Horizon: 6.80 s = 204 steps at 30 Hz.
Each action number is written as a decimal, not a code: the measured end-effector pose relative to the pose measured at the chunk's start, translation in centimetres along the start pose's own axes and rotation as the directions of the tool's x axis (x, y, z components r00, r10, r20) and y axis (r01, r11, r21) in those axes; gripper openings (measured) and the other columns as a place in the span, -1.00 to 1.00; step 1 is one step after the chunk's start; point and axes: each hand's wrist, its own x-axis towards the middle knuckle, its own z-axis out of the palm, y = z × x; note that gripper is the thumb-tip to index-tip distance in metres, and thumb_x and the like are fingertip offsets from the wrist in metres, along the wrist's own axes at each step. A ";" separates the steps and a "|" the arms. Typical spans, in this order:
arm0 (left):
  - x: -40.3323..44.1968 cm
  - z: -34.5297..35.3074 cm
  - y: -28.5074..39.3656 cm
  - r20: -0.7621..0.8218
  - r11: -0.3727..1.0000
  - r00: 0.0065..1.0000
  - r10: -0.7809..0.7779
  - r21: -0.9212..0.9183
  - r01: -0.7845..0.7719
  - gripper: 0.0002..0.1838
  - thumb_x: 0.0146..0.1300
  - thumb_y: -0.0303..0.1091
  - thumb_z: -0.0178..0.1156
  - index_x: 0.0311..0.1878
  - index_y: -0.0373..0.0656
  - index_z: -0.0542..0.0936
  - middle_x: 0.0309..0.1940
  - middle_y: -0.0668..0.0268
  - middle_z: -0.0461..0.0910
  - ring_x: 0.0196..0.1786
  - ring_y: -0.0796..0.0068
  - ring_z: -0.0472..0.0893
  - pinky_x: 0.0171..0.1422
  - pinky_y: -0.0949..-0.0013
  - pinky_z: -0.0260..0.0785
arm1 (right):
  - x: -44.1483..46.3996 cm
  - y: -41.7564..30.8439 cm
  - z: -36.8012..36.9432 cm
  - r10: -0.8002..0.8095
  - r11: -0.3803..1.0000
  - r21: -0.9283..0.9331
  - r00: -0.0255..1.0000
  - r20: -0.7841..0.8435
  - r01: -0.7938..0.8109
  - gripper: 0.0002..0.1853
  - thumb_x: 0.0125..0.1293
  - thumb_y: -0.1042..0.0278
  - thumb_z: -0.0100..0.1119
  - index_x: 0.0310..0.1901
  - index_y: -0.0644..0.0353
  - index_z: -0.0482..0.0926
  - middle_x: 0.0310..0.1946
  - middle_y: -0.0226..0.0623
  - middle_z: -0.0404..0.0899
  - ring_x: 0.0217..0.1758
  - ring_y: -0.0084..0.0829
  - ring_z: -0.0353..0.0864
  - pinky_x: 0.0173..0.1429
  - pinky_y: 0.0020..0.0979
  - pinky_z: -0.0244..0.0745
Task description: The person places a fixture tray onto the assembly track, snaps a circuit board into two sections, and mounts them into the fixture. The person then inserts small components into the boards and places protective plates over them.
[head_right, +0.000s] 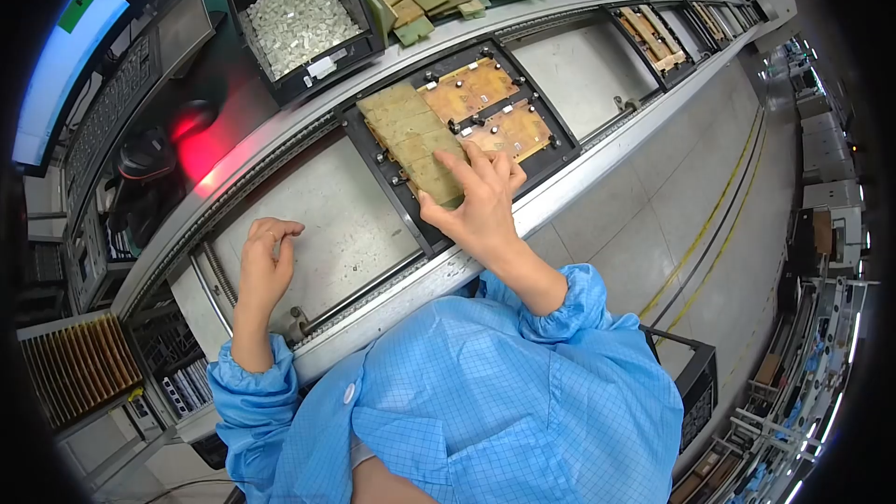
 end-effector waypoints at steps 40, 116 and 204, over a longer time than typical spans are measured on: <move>16.7 8.8 2.7 -0.192 0.899 0.879 0.437 0.079 -0.430 -0.84 0.15 -0.57 0.28 -0.18 -0.22 0.66 -0.28 0.21 0.66 -0.06 0.15 0.59 0.09 0.18 0.46 | 0.5 0.5 0.4 0.115 0.982 -0.150 0.993 0.021 -0.111 -0.44 0.02 0.08 0.48 0.12 0.00 0.73 0.22 0.01 0.49 0.21 -0.09 0.37 0.32 -0.11 0.05; -14.4 1.1 3.0 -0.443 0.888 0.829 -0.342 0.137 0.439 -0.86 0.38 -0.53 0.18 -0.09 -0.36 0.67 -0.03 0.08 0.65 0.12 0.16 0.57 0.28 0.20 0.37 | 6.3 13.4 -4.5 -0.081 0.973 -0.223 0.995 -0.060 0.066 -0.64 0.20 0.24 0.42 0.05 0.04 0.75 -0.18 -0.26 0.59 -0.11 -0.29 0.53 0.05 -0.27 0.36; -14.6 -15.8 17.5 -0.786 0.916 0.522 -0.332 -0.401 -0.022 -0.29 0.16 -0.69 0.22 0.42 -0.27 0.28 0.22 0.16 0.50 0.23 0.38 0.53 0.39 0.30 0.36 | 1.5 -8.5 -2.4 -0.672 0.421 0.870 0.732 0.109 0.257 -0.49 0.27 0.58 0.19 0.28 0.31 0.49 0.26 -0.01 0.47 0.32 -0.11 0.45 0.34 -0.21 0.36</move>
